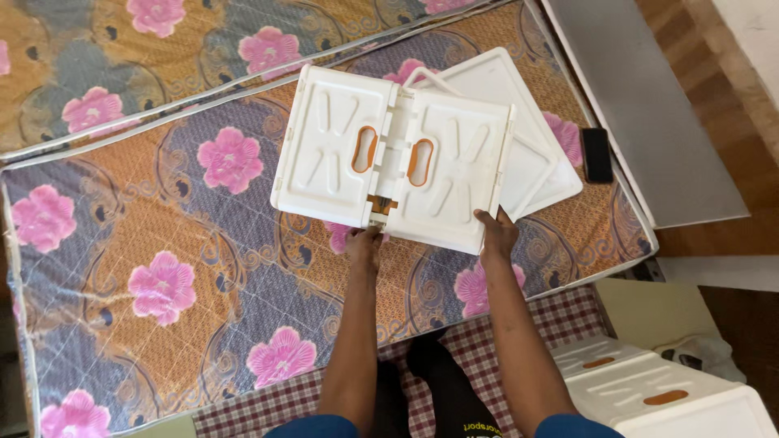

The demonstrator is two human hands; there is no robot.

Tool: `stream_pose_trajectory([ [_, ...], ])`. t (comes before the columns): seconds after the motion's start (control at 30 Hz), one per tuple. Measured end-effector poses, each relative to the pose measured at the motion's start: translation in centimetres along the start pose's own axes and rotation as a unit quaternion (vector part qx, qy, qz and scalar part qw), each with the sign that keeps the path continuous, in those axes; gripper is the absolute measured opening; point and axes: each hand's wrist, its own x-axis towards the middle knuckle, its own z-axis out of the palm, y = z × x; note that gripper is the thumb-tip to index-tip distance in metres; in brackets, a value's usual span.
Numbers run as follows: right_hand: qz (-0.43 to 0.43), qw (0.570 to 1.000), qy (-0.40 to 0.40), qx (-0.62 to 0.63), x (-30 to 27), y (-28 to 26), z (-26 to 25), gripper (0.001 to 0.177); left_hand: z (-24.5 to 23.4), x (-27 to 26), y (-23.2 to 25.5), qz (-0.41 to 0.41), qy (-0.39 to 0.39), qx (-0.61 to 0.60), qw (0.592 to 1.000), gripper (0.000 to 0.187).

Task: The person assembles a white plastic storage box on a floral-patterned mattress. They unfold the box sides, insert a white frame, attach orange handles, place the lid on top, and then disassemble the box by removing the lid and frame.

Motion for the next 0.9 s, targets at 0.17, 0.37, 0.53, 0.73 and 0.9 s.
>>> stream_pose_trajectory([
  [0.17, -0.013, 0.997, -0.068, 0.03, -3.5, 3.3, 0.9, 0.038, -7.1, -2.5, 1.1, 0.068, -0.037, -0.028, 0.997, 0.049],
  [0.37, -0.026, 0.994, -0.106, 0.022, -7.5, 7.5, 4.1, 0.043, -13.6, -3.6, 4.5, 0.07, -0.01, -0.059, 0.996, 0.042],
  [0.53, -0.001, 0.992, -0.123, -0.033, -10.0, 10.5, 6.1, 0.04, -18.6, -4.7, 5.4, 0.052, 0.073, -0.073, 0.993, 0.043],
  [0.73, 0.013, 0.987, -0.149, -0.053, -11.1, 13.7, 7.5, 0.032, -22.1, -5.0, 5.0, 0.045, 0.107, -0.069, 0.991, 0.043],
  [0.9, 0.012, 0.983, -0.176, -0.049, -10.3, 16.1, 7.4, 0.041, -24.0, -3.9, 3.6, 0.027, 0.123, -0.099, 0.987, 0.042],
])
